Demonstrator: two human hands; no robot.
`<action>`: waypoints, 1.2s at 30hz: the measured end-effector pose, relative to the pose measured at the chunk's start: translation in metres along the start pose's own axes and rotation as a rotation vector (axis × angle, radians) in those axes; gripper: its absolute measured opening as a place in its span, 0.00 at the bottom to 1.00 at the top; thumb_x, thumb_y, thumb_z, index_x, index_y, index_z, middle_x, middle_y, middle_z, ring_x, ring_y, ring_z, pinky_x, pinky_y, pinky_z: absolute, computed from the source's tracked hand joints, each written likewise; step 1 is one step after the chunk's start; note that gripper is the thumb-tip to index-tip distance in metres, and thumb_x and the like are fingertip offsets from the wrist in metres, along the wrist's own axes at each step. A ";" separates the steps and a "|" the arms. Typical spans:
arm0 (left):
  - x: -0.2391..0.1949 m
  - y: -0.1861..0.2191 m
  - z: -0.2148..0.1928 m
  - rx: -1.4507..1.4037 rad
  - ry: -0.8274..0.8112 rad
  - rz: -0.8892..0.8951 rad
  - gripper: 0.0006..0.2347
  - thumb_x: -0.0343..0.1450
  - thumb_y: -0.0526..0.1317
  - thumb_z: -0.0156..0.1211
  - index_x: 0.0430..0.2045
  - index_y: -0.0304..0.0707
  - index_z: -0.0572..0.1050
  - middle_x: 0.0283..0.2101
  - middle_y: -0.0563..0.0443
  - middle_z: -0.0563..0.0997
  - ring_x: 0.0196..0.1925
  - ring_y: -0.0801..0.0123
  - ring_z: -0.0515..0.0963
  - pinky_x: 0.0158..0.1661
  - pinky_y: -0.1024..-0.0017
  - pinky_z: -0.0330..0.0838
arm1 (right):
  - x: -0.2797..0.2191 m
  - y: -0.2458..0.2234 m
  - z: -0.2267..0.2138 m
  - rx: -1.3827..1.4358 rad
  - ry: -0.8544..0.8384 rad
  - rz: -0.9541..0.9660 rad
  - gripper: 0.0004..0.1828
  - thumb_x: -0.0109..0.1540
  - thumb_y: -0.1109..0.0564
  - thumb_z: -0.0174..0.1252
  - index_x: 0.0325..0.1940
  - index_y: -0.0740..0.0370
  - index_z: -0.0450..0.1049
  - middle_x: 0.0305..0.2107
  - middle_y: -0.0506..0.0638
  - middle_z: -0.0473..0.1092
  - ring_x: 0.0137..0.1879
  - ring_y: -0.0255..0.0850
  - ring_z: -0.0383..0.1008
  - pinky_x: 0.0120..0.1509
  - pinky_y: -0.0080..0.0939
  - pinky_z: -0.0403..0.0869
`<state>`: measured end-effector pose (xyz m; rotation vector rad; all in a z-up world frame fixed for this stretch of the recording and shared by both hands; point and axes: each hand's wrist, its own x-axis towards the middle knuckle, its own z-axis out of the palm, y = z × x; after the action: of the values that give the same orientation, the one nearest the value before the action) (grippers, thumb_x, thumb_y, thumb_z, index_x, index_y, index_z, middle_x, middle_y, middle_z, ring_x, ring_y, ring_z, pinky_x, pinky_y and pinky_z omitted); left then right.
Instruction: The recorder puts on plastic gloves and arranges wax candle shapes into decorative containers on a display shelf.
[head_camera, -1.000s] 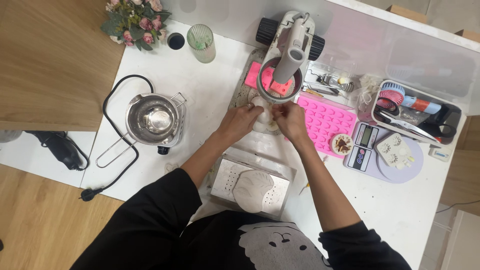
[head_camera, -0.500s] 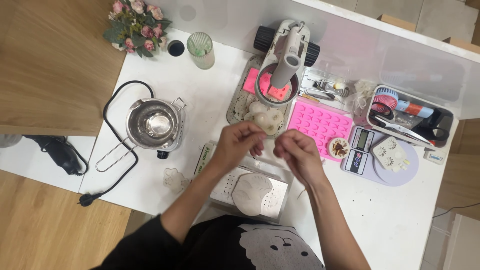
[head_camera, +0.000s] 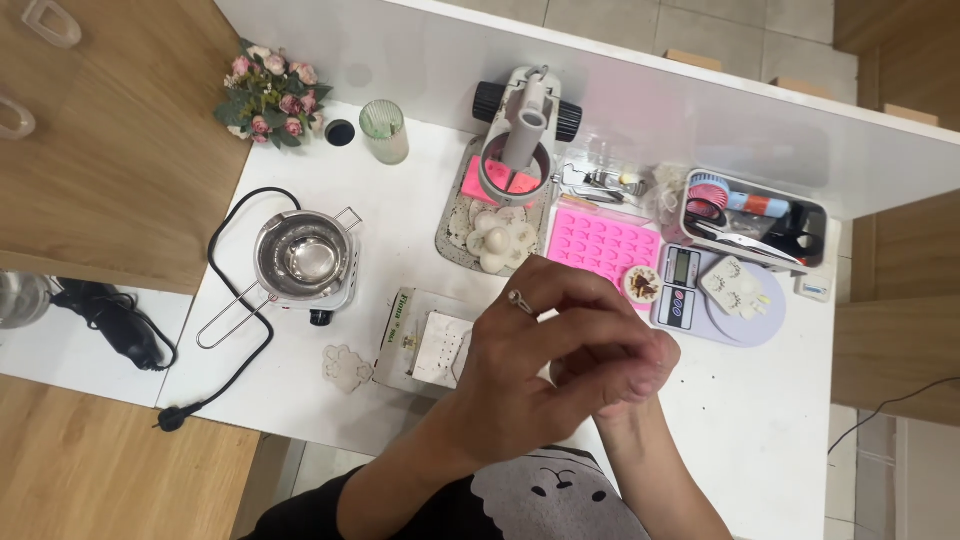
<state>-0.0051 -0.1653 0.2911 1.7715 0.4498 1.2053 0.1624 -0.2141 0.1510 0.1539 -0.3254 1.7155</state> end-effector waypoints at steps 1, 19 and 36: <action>-0.001 0.008 0.000 -0.001 -0.004 0.008 0.05 0.69 0.38 0.66 0.36 0.41 0.80 0.42 0.55 0.78 0.47 0.67 0.75 0.52 0.67 0.73 | -0.003 0.001 0.007 -0.021 -0.012 0.014 0.13 0.57 0.57 0.66 0.35 0.54 0.65 0.30 0.42 0.66 0.46 0.30 0.67 0.42 0.29 0.72; -0.040 0.067 -0.006 0.056 -0.075 0.189 0.11 0.67 0.30 0.70 0.41 0.38 0.79 0.45 0.51 0.77 0.48 0.64 0.76 0.51 0.67 0.76 | -0.035 0.011 0.089 -0.381 -0.178 0.307 0.09 0.58 0.59 0.65 0.38 0.64 0.73 0.27 0.54 0.71 0.32 0.40 0.69 0.36 0.42 0.66; -0.481 -0.095 -0.094 -0.751 0.346 -1.576 0.14 0.77 0.42 0.48 0.26 0.33 0.77 0.21 0.51 0.74 0.23 0.69 0.69 0.31 0.72 0.59 | -0.138 0.047 0.014 -1.304 -0.224 1.440 0.35 0.65 0.38 0.45 0.76 0.42 0.54 0.75 0.37 0.55 0.81 0.37 0.50 0.78 0.41 0.58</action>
<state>-0.2875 -0.4135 -0.0367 0.2180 1.0988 0.3416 0.1391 -0.3555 0.1193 -1.0974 -1.9765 2.4003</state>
